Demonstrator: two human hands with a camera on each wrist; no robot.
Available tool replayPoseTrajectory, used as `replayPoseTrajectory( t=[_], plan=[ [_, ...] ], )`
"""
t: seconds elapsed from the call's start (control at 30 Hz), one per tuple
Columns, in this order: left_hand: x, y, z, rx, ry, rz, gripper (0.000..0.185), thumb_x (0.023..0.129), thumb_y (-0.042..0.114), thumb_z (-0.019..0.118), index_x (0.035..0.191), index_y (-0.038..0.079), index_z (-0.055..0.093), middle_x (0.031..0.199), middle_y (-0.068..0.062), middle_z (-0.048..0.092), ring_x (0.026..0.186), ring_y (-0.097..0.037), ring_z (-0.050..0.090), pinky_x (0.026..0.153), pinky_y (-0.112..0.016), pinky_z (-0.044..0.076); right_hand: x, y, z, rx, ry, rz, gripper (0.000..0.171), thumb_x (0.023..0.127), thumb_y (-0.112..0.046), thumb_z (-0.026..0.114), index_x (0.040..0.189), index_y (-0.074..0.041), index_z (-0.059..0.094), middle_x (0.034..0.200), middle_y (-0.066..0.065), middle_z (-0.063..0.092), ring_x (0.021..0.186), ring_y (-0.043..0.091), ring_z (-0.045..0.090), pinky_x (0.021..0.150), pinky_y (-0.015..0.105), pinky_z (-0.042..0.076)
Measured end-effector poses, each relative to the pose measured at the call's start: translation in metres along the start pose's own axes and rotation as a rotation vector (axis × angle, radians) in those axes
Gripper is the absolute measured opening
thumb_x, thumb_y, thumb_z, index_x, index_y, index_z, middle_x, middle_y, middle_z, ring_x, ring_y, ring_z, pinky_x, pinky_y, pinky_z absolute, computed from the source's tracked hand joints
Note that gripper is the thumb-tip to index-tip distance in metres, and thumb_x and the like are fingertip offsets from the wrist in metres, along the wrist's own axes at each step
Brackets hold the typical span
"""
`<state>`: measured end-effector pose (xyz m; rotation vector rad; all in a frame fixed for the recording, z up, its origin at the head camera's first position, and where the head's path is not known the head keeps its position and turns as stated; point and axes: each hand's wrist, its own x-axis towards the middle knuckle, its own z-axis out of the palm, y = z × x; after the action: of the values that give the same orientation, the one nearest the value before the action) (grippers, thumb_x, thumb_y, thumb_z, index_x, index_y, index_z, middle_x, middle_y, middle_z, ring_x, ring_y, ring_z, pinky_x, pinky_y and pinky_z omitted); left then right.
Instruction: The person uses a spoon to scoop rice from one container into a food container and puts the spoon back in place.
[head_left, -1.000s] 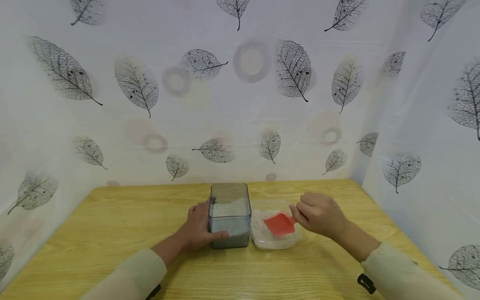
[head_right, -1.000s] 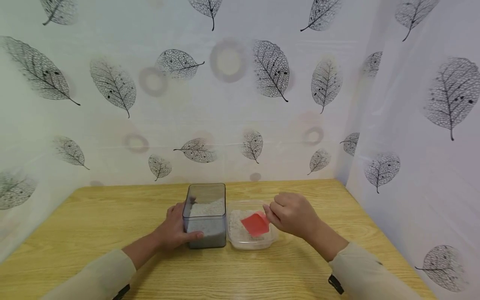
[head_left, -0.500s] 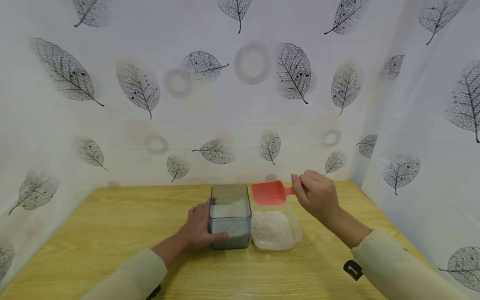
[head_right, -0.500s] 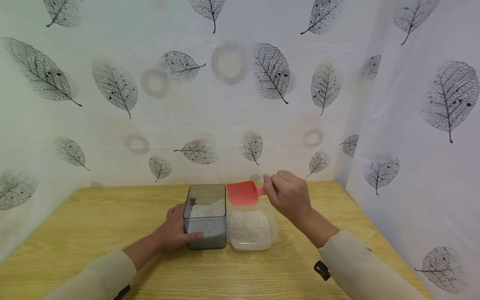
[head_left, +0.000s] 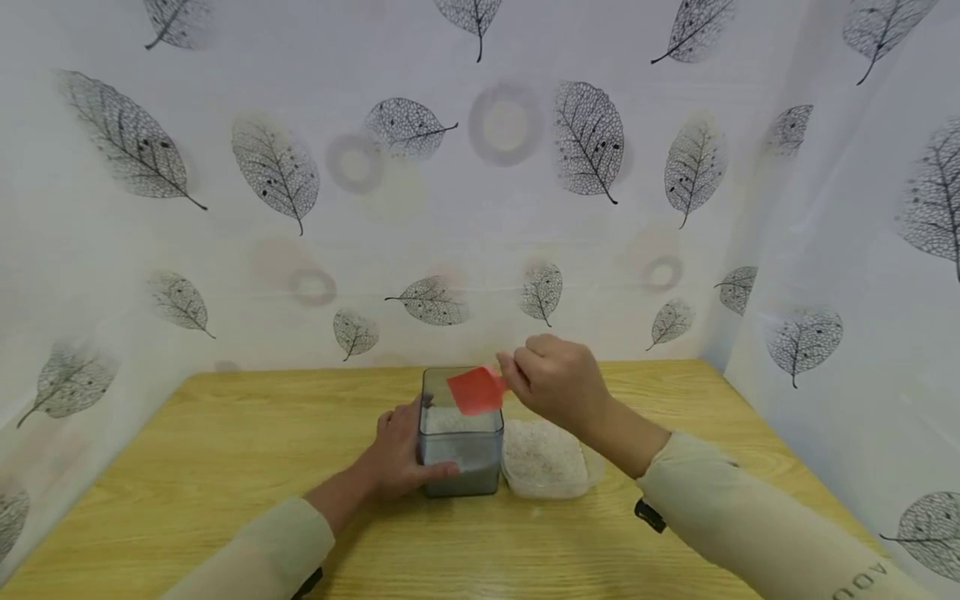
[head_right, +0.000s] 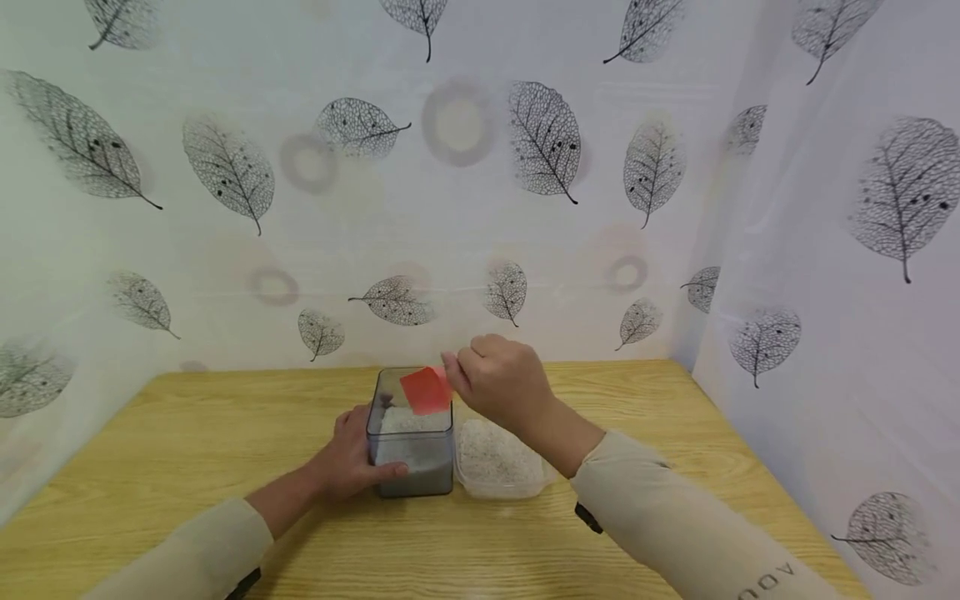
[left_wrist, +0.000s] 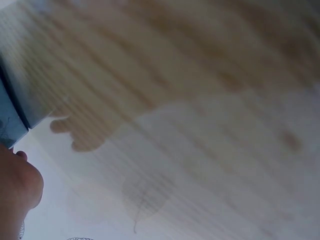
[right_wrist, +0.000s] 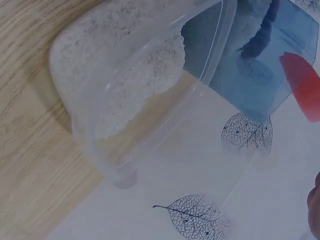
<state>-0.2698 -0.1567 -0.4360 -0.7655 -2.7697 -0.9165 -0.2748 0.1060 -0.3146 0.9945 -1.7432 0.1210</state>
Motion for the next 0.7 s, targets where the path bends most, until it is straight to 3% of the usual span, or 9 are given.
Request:
replayPoseTrajectory(
  t=[0.17,0.3,0.53,0.7],
  plan=[
    [0.002,0.002,-0.001,-0.015,-0.008,-0.013,0.103,0.076,0.065,0.072,0.152,0.014,0.025,0.135,-0.004,0.051,0.131,-0.029,0.042,0.105,-0.056,0.022,0.004,-0.016,0.016,-0.074,-0.131,-0.022,0.044,0.091,-0.020,0.064,0.051,-0.017,0.044,0.049,-0.005,0.037,0.041,0.009,0.037,0.038,0.022,0.025],
    [0.002,0.001,0.001,-0.028,-0.006,-0.004,0.098,0.077,0.065,0.071,0.150,0.016,0.028,0.134,-0.002,0.052,0.129,-0.027,0.042,0.104,-0.055,0.022,0.006,-0.025,0.026,-0.119,-0.170,-0.021,0.041,0.087,-0.021,0.070,0.052,-0.018,0.049,0.048,-0.006,0.038,0.041,0.010,0.041,0.037,0.023,0.026],
    [-0.003,0.000,0.004,-0.005,-0.014,-0.029,0.104,0.077,0.067,0.070,0.152,0.011,0.026,0.135,-0.006,0.051,0.131,-0.029,0.042,0.107,-0.057,0.022,0.006,-0.033,0.036,-0.204,-0.256,-0.101,0.034,0.091,-0.029,0.069,0.059,-0.020,0.061,0.051,-0.007,0.046,0.044,0.010,0.043,0.038,0.022,0.035],
    [0.000,0.001,0.000,-0.002,-0.020,-0.025,0.108,0.077,0.070,0.069,0.154,0.010,0.023,0.141,-0.007,0.049,0.134,-0.030,0.040,0.109,-0.057,0.020,0.009,-0.031,0.039,-0.140,-0.327,-0.144,0.040,0.091,-0.030,0.070,0.056,-0.019,0.055,0.052,-0.006,0.046,0.045,0.007,0.037,0.040,0.021,0.035]
  ],
)
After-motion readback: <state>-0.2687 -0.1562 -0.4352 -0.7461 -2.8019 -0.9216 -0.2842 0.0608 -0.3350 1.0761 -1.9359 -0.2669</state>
